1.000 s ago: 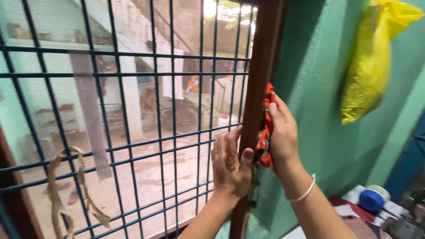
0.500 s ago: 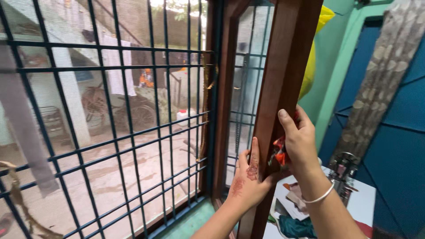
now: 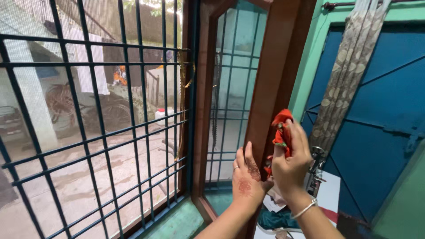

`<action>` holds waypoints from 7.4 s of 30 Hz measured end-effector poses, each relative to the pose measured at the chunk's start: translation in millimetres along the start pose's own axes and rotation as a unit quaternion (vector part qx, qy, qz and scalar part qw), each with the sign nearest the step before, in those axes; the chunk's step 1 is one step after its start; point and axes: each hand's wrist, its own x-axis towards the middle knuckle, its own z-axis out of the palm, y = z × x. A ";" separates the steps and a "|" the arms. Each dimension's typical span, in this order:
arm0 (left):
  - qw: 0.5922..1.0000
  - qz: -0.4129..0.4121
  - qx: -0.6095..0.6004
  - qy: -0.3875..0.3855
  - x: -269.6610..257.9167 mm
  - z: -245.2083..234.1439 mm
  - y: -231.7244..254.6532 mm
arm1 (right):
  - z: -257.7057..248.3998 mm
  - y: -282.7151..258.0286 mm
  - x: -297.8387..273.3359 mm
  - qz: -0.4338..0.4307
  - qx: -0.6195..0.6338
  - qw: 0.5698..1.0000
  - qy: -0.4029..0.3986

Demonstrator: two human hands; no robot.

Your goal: The person applies liquid from a small bottle onto a patterned cloth and wipes the wooden window frame and metal grille. The person repeatedly wipes the frame edges and grille bars with the cloth, focusing on the upper and side sections of the window.

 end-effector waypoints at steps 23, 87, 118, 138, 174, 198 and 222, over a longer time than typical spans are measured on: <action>0.991 0.010 -0.006 -0.135 1.1 32.7 -63.1 | 39.2 46.9 59.2 -0.394 -0.365 0.786 -0.307; 0.915 0.223 0.321 -0.097 198.9 -16.4 -279.6 | 202.9 97.6 -47.3 -0.490 -0.354 0.598 -0.526; 0.940 0.214 0.260 -0.058 183.4 -8.5 -321.0 | 245.7 106.0 -23.8 -0.511 -0.379 0.655 -0.409; 0.954 0.151 0.256 -0.025 164.8 -12.7 -293.7 | 183.5 121.7 -26.3 -0.547 -0.172 0.670 -0.471; 0.995 0.069 -0.054 0.054 128.0 107.0 -57.7 | -8.7 151.8 161.0 -0.489 -0.291 0.796 -0.209; 0.989 -0.091 0.063 0.100 52.2 142.2 3.2 | 1.5 120.8 107.9 -0.499 -0.169 0.776 -0.348; 0.845 -0.182 -0.436 0.250 207.3 7.0 54.3 | 12.1 77.7 166.5 -0.374 -0.225 0.893 -0.112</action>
